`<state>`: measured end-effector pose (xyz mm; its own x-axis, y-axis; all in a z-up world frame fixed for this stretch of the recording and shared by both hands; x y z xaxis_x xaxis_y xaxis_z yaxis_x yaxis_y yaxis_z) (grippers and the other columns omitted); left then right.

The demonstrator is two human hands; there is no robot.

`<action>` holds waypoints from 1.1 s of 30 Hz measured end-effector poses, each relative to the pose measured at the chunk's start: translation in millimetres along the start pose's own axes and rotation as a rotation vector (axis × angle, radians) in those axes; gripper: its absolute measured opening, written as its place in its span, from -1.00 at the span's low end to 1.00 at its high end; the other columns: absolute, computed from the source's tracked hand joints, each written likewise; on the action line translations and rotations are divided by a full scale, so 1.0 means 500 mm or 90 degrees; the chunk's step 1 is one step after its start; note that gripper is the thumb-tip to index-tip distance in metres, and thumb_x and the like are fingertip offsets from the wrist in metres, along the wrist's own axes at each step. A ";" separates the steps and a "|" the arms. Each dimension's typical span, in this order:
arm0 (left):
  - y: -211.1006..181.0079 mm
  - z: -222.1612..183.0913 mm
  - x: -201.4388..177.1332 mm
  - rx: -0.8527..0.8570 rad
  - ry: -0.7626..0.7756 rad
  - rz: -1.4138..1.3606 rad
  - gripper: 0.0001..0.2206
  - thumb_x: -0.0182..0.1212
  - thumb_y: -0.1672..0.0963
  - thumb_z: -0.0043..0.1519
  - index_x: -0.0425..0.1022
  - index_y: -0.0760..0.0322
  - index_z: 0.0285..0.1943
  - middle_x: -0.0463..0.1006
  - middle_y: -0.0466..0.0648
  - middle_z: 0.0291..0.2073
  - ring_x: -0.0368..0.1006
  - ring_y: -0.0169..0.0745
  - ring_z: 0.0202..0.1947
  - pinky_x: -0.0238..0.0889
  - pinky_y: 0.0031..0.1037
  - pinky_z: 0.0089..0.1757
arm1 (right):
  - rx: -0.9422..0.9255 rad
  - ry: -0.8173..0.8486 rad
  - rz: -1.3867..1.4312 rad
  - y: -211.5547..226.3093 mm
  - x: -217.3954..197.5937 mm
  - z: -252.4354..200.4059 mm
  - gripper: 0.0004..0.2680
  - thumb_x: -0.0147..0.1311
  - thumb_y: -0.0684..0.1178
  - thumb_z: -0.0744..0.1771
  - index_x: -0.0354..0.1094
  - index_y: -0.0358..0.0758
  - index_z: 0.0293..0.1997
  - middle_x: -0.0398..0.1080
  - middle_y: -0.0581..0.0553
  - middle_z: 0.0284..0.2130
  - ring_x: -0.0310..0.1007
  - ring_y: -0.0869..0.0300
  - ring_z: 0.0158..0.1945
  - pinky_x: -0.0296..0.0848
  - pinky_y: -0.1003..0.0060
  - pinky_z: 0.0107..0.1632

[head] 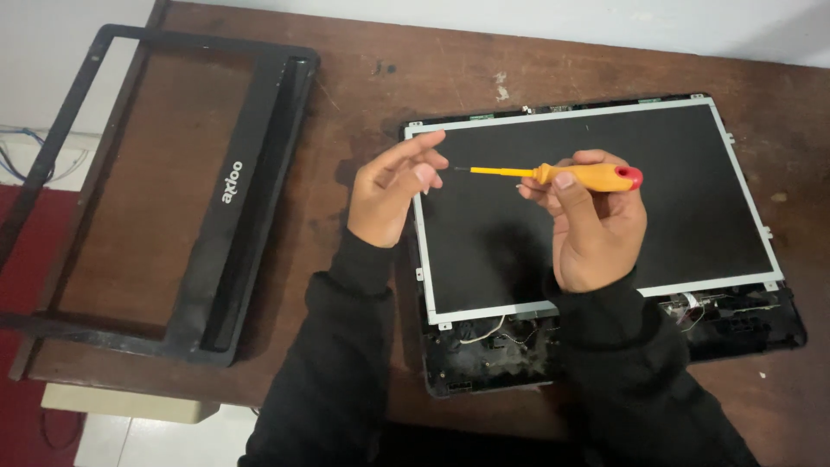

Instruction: Disassembling a computer monitor by removing screws from the frame using a screwdriver

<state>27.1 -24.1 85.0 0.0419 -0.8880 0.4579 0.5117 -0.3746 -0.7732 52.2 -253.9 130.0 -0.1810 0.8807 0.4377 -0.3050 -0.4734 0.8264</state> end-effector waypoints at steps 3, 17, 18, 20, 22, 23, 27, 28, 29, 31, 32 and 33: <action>-0.017 0.004 0.026 0.024 0.024 0.042 -0.70 0.43 0.21 0.19 0.61 0.46 0.09 0.65 0.19 -0.21 0.57 -0.21 -0.25 0.45 -0.48 -0.20 | -0.004 0.005 -0.016 0.003 0.003 -0.002 -0.78 0.10 -0.27 0.37 0.18 -0.44 0.10 0.37 -0.38 -0.25 0.62 -0.14 -0.18 0.75 -0.01 -0.09; -0.021 -0.001 0.038 0.041 0.026 0.073 -0.84 0.41 0.26 0.20 0.66 0.47 -0.07 0.65 0.10 -0.30 0.45 -0.44 -0.33 0.35 -0.63 -0.26 | 0.002 0.004 -0.016 0.007 0.012 -0.002 -0.77 0.12 -0.26 0.36 0.18 -0.45 0.08 0.35 -0.36 -0.28 0.61 -0.14 -0.21 0.75 -0.01 -0.11; -0.023 -0.001 0.039 0.039 0.023 0.071 -0.84 0.41 0.26 0.19 0.66 0.48 -0.06 0.65 0.09 -0.29 0.45 -0.45 -0.33 0.35 -0.63 -0.26 | 0.002 0.006 -0.025 0.009 0.013 -0.003 -0.77 0.11 -0.25 0.36 0.16 -0.45 0.09 0.34 -0.36 -0.27 0.61 -0.15 -0.20 0.74 -0.02 -0.09; -0.021 -0.003 0.040 0.043 0.025 0.057 -0.79 0.44 0.27 0.17 0.65 0.49 -0.04 0.65 0.10 -0.26 0.48 -0.43 -0.31 0.37 -0.62 -0.24 | -0.002 0.006 -0.028 0.009 0.013 -0.003 -0.77 0.11 -0.26 0.36 0.16 -0.45 0.09 0.34 -0.36 -0.27 0.61 -0.15 -0.21 0.74 -0.02 -0.09; -0.017 -0.003 0.036 0.048 0.025 0.043 -0.75 0.47 0.27 0.14 0.64 0.50 -0.01 0.66 0.11 -0.22 0.51 -0.40 -0.29 0.40 -0.60 -0.23 | -0.006 0.006 -0.031 0.011 0.015 -0.004 -0.77 0.10 -0.26 0.36 0.16 -0.46 0.08 0.34 -0.36 -0.28 0.61 -0.16 -0.21 0.74 -0.03 -0.08; -0.015 -0.001 0.034 0.047 0.030 0.034 -0.73 0.47 0.27 0.14 0.63 0.50 0.01 0.65 0.13 -0.21 0.52 -0.38 -0.29 0.41 -0.59 -0.22 | -0.006 0.004 -0.030 0.011 0.016 -0.005 -0.77 0.10 -0.26 0.36 0.16 -0.46 0.08 0.34 -0.35 -0.28 0.61 -0.15 -0.21 0.74 -0.01 -0.10; -0.012 0.001 0.035 0.046 0.037 0.047 -0.76 0.46 0.26 0.15 0.64 0.48 -0.01 0.62 0.08 -0.28 0.43 -0.43 -0.29 0.35 -0.62 -0.24 | 0.000 0.003 -0.014 0.000 0.008 -0.002 -0.77 0.11 -0.25 0.36 0.16 -0.44 0.08 0.36 -0.34 -0.26 0.62 -0.13 -0.21 0.76 0.04 -0.14; -0.012 0.001 0.037 0.046 0.037 0.047 -0.76 0.46 0.26 0.15 0.64 0.48 -0.01 0.62 0.08 -0.28 0.43 -0.43 -0.29 0.35 -0.62 -0.24 | 0.000 0.003 -0.015 0.003 0.010 -0.003 -0.77 0.11 -0.25 0.36 0.16 -0.44 0.08 0.36 -0.34 -0.26 0.62 -0.13 -0.21 0.76 0.04 -0.14; -0.014 0.000 0.038 0.053 0.031 0.047 -0.77 0.46 0.27 0.15 0.64 0.50 -0.03 0.62 0.08 -0.30 0.44 -0.42 -0.31 0.34 -0.63 -0.25 | 0.001 0.009 -0.026 0.006 0.012 -0.003 -0.77 0.11 -0.25 0.37 0.16 -0.44 0.09 0.34 -0.35 -0.27 0.61 -0.14 -0.21 0.75 0.01 -0.11; -0.014 -0.001 0.038 0.060 0.025 0.047 -0.79 0.47 0.28 0.15 0.64 0.52 -0.05 0.61 0.08 -0.32 0.46 -0.42 -0.32 0.34 -0.64 -0.26 | 0.001 0.015 -0.039 0.007 0.013 -0.004 -0.78 0.10 -0.24 0.37 0.15 -0.45 0.09 0.33 -0.35 -0.27 0.61 -0.15 -0.21 0.73 -0.01 -0.08; -0.014 0.000 0.037 0.064 0.026 0.053 -0.80 0.46 0.27 0.16 0.65 0.51 -0.06 0.62 0.08 -0.32 0.43 -0.45 -0.33 0.33 -0.64 -0.27 | 0.000 0.016 -0.036 0.006 0.013 -0.004 -0.77 0.10 -0.24 0.37 0.15 -0.45 0.09 0.32 -0.35 -0.27 0.61 -0.16 -0.21 0.73 -0.02 -0.08; -0.014 0.000 0.036 0.067 0.026 0.059 -0.81 0.45 0.27 0.17 0.66 0.50 -0.06 0.62 0.07 -0.32 0.41 -0.47 -0.33 0.31 -0.65 -0.28 | -0.002 0.016 -0.034 0.005 0.012 -0.004 -0.77 0.10 -0.24 0.37 0.15 -0.45 0.10 0.32 -0.35 -0.26 0.61 -0.16 -0.20 0.73 -0.03 -0.07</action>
<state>24.2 -37.2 98.8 0.0589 -0.9287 0.3663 0.5947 -0.2621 -0.7600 48.3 -249.8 133.7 -0.1880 0.9040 0.3841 -0.3181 -0.4260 0.8469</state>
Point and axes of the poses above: each hand's wrist, its own z-axis towards the middle knuckle, its own x-axis out of the palm, y = z × x, the point moved 6 cm from there along z, towards the middle knuckle
